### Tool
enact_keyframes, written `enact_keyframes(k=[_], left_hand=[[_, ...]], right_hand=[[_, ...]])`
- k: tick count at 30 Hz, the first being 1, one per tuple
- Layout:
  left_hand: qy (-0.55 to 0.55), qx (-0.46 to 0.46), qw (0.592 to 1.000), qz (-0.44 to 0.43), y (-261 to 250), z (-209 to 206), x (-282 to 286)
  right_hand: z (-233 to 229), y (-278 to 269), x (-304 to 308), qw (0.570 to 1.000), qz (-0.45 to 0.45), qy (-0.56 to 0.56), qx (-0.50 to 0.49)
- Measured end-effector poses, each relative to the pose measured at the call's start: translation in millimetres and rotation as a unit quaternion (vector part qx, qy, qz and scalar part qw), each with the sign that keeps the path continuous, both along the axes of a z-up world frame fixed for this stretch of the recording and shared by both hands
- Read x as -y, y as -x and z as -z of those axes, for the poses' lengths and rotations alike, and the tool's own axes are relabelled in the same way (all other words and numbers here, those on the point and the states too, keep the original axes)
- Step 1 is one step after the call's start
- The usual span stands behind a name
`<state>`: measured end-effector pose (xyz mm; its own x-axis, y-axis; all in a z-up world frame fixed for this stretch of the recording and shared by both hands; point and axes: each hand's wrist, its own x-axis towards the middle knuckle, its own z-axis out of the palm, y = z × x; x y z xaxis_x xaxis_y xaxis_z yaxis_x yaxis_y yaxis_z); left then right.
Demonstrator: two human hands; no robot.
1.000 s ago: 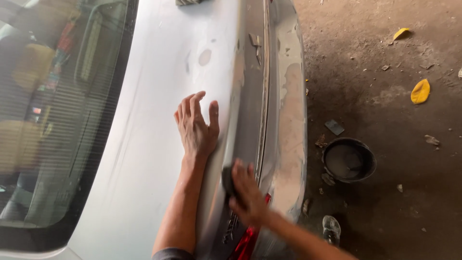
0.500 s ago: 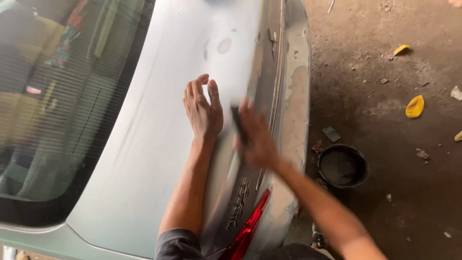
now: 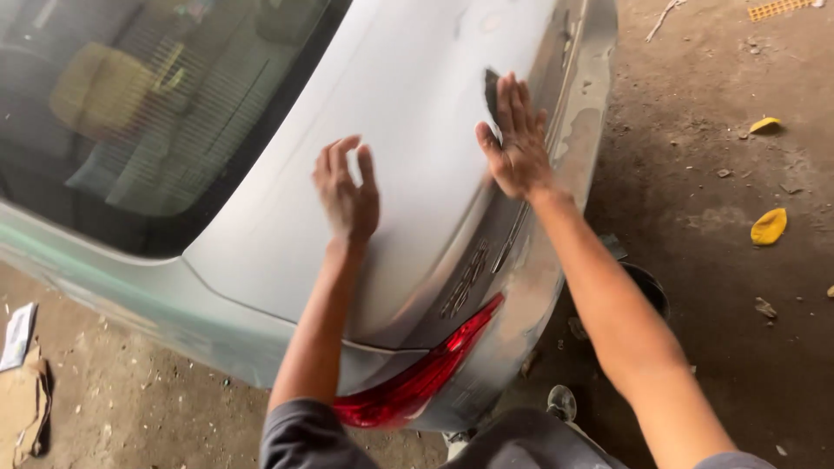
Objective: The person uses a dark sponge to wipe the rear trunk and bumper of a silver car. They repeatedly dip the sponge into a bucket of water on the ground to wet it before continuing to scrub the vehicle's surface.
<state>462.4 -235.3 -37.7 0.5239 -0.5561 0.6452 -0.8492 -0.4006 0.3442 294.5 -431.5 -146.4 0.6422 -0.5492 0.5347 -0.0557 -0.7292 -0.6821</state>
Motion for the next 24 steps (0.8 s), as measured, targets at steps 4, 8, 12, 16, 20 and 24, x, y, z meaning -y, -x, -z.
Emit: enact_keyframes(k=[4, 8, 12, 16, 20, 24], left_hand=[[-0.044, 0.098, 0.994, -0.027, -22.8, -20.6, -77.8], [-0.058, 0.128, 0.990, -0.014, -42.2, -16.9, -94.2], [-0.059, 0.130, 0.989, 0.045, -19.2, -24.1, -92.3], [-0.034, 0.106, 0.991, 0.073, -16.3, -28.5, -90.5], [-0.006, 0.045, 0.994, 0.095, -17.6, -28.9, -89.2], [0.012, 0.032, 0.994, 0.107, -16.3, -26.8, -92.0]], right_hand=[[-40.8, 37.4, -150.8, 0.999, 0.029, 0.030, 0.017], [-34.5, 41.9, -182.6, 0.992, -0.005, 0.122, 0.043], [-41.8, 22.7, -120.3, 0.999, 0.052, -0.013, 0.011], [-46.2, 29.5, -194.7, 0.995, 0.088, 0.018, -0.036], [-36.5, 36.4, -273.9, 0.990, 0.131, 0.015, -0.053], [-51.3, 17.6, -176.3, 0.983, 0.128, -0.132, -0.015]])
